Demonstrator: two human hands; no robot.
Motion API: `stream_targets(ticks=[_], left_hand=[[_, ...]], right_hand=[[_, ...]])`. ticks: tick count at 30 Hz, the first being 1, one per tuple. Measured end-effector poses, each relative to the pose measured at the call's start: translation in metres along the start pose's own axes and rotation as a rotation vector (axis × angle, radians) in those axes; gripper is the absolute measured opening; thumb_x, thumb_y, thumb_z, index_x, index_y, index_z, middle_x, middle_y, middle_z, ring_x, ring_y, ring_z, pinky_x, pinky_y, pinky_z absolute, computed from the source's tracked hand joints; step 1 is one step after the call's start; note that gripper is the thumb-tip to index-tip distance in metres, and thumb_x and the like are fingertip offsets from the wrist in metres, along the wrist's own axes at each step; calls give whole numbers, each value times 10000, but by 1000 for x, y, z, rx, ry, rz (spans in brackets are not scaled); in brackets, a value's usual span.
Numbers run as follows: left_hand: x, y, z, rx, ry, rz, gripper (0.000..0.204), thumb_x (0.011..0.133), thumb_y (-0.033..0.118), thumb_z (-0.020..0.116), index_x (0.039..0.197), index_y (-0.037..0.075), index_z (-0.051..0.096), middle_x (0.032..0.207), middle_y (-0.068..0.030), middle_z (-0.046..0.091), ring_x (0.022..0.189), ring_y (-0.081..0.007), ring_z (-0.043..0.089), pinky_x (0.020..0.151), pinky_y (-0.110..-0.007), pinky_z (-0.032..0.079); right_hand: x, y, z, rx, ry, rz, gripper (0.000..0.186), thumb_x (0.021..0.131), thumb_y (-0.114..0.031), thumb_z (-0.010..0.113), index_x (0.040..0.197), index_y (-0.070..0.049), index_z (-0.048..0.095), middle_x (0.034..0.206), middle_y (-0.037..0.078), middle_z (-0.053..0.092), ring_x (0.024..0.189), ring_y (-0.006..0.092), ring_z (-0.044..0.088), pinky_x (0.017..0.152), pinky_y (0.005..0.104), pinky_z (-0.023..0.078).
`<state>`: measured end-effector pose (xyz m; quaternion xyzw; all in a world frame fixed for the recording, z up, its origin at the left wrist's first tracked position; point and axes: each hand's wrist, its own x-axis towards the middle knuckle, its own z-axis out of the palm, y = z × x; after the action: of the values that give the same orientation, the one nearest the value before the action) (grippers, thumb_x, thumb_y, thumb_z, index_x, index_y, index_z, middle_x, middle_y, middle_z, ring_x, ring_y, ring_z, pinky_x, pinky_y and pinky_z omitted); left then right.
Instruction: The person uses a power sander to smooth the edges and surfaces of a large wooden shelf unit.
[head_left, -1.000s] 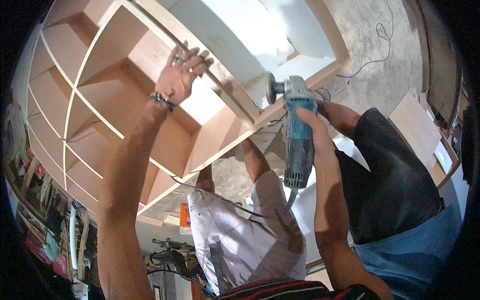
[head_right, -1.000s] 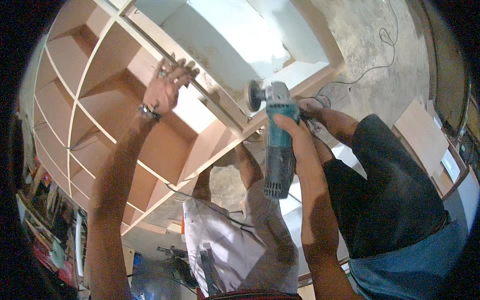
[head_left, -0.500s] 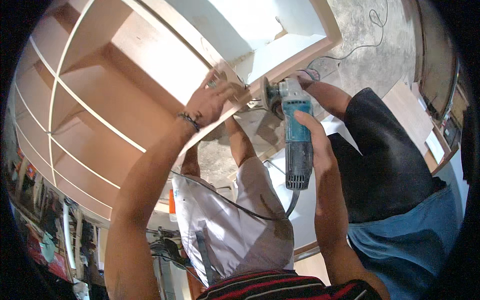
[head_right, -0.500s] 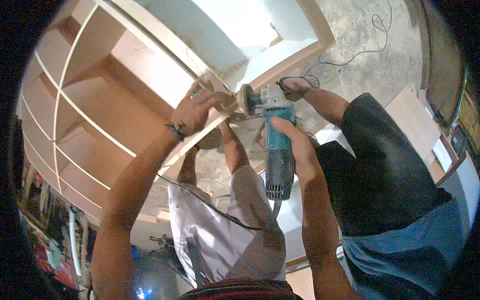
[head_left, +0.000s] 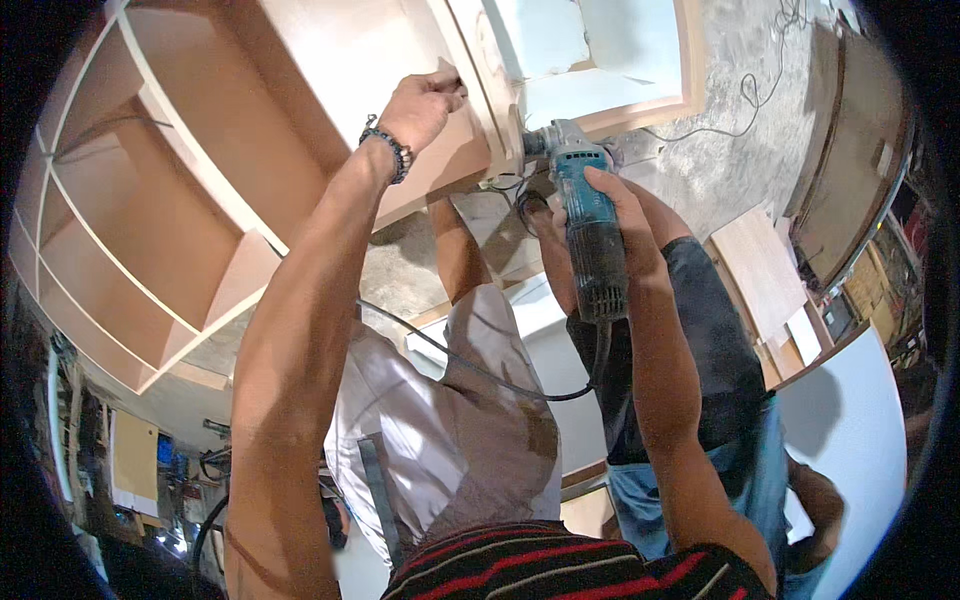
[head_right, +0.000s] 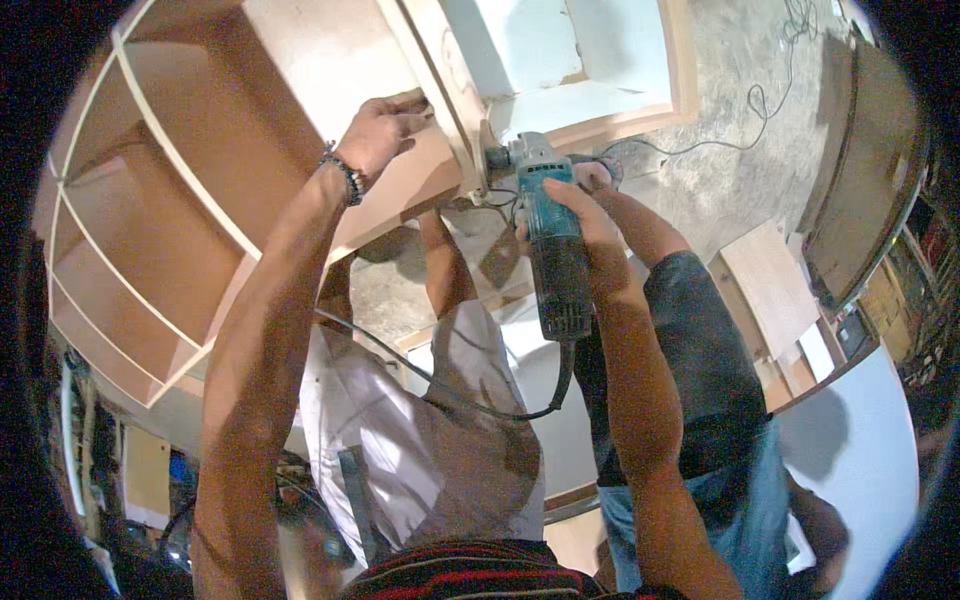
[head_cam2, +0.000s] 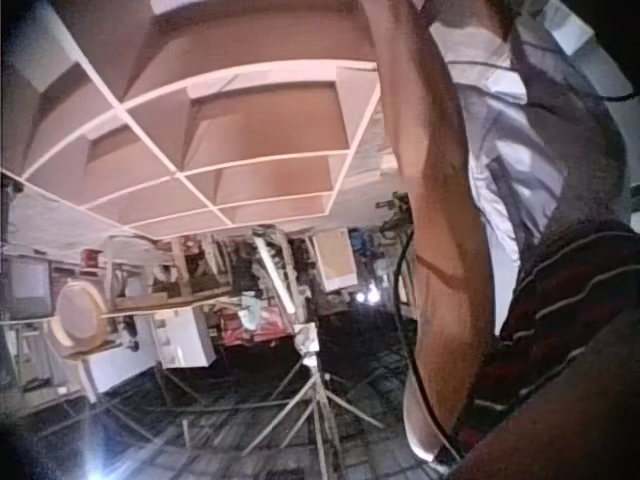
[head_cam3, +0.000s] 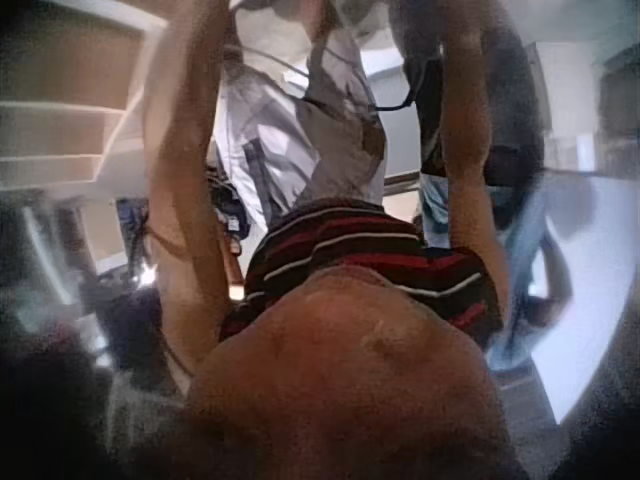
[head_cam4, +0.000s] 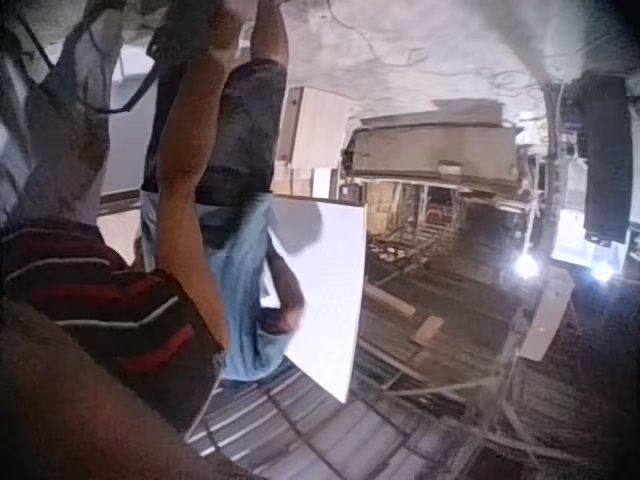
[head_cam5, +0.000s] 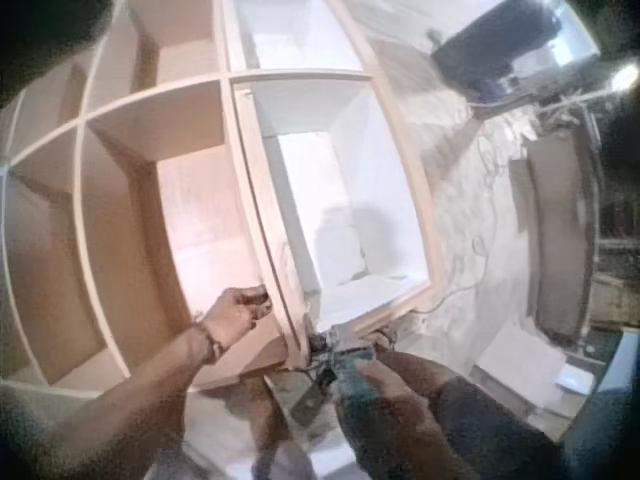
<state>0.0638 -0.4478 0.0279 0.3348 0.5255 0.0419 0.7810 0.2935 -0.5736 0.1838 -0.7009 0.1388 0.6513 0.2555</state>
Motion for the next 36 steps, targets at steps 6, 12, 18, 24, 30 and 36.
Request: stream_targets(ticks=[6,12,18,24,30,36], left_hand=[[-12,-32,12,48,-178,-93,445,989,216,725,1353,-37,679,1169,-115,756,999,-169,693,909,-279,550],[-16,-63,23,12,-241,33,392,930,172,676,1237,-67,723,1140,-163,778,1029,-220,727,981,-311,539],[-12,-62,28,26,-262,72,263,935,141,659,1145,11,749,1096,-152,770,991,-244,728,935,-305,560],[6,-112,12,381,-263,687,94,947,83,635,951,4,686,1047,-68,677,917,-273,654,845,-359,564],[3,-81,31,41,-350,114,90,969,84,623,953,12,674,1003,-59,650,885,-250,627,838,-349,548],[4,-84,29,37,-392,135,109,994,80,593,994,44,695,1025,-43,677,882,-180,657,851,-314,548]], right_hand=[[6,-4,4,146,74,113,376,981,-342,709,1115,4,649,861,146,724,644,239,701,607,329,613],[18,5,-7,208,-63,121,372,975,-315,718,1146,3,625,863,158,704,658,273,710,570,370,624],[31,6,-24,205,-150,149,401,992,-294,716,1214,22,607,931,198,708,719,262,730,621,370,661],[35,7,-13,150,-234,140,429,993,-316,706,1206,43,608,925,202,713,709,249,745,611,346,672],[36,6,-23,162,-194,138,419,993,-318,707,1195,37,619,914,196,716,702,249,746,613,346,675],[32,5,-15,192,-216,134,417,995,-312,707,1198,42,618,910,192,716,701,237,742,613,341,674]])
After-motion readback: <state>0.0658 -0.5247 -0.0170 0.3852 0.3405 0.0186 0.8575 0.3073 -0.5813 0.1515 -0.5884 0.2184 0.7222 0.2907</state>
